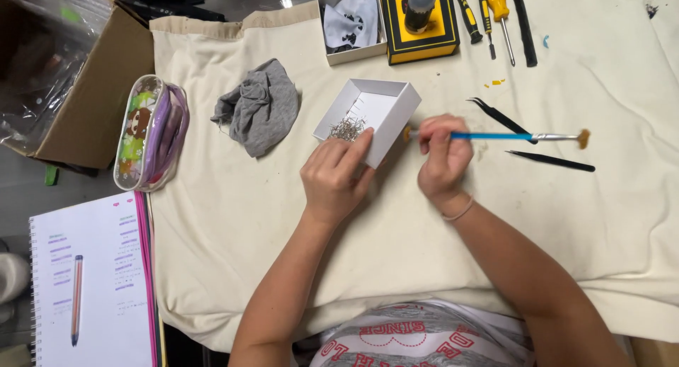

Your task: Applying liquid to the inner rim of a small box containing metal pins using a brush and a squeeze bottle.

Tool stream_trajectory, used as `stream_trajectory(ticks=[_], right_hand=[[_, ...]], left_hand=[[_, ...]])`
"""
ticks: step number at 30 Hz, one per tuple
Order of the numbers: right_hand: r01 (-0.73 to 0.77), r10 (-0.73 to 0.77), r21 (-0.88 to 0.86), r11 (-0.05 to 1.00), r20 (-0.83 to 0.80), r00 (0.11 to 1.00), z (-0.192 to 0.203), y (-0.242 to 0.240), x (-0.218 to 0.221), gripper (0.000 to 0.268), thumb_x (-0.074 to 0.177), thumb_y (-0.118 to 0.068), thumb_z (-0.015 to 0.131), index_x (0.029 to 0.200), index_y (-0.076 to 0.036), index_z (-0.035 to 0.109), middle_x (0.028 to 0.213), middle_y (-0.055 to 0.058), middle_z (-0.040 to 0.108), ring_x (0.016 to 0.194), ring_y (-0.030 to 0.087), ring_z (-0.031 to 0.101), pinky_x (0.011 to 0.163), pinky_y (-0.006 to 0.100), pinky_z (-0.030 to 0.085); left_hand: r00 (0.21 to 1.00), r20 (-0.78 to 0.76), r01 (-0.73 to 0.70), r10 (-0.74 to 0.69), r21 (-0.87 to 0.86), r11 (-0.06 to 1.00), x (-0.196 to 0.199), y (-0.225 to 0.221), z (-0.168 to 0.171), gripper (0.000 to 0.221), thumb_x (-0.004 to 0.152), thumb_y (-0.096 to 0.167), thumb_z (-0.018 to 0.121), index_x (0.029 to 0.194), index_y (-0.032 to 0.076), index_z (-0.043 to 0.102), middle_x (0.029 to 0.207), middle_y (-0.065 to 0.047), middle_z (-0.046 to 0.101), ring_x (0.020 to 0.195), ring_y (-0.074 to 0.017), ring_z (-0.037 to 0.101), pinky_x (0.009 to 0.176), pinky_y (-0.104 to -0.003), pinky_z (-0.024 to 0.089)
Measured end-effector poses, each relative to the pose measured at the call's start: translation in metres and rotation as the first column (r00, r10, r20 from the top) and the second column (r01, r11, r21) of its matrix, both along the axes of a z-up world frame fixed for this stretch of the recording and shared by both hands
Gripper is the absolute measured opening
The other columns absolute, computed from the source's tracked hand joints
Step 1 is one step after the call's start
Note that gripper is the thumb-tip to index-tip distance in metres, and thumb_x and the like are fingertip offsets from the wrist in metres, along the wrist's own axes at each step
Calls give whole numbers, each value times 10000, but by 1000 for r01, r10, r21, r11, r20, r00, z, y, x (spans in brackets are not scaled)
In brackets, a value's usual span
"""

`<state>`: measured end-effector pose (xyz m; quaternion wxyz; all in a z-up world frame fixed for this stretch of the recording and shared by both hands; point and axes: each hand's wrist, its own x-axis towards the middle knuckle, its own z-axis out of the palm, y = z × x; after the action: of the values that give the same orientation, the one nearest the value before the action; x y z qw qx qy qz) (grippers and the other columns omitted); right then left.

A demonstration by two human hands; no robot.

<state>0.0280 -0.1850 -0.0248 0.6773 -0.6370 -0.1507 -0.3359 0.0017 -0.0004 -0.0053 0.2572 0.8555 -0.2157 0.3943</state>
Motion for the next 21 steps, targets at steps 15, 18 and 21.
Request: stream_trajectory(ticks=[15,18,21], right_hand=[[74,-70,1,997,-320,945,-16,-28,43,281,1146,-259,399,1143,-5,520,1005,166,566,858,277,717,809,348,636],[82,-95,-55,995,-302,949,-15,-24,42,282,1147,-257,419,1157,-6,547,1024,159,607,906,248,683,836,329,599],[84,-112,-106,991,-294,949,-21,-24,42,298,1150,-248,416,1162,13,560,1028,164,611,903,243,675,836,322,578]], left_hand=[[950,-283,-146,131,-31,989,116,17,26,501,1016,283,571,1509,232,493,1039,-65,630,965,-244,585,824,-394,471],[778,-500,-266,379,285,921,221,81,12,638,1004,293,516,1589,227,270,961,-173,683,832,-432,645,649,-603,488],[773,-435,-318,462,364,875,277,108,5,490,859,190,514,1347,160,493,854,-206,679,725,-521,644,554,-632,471]])
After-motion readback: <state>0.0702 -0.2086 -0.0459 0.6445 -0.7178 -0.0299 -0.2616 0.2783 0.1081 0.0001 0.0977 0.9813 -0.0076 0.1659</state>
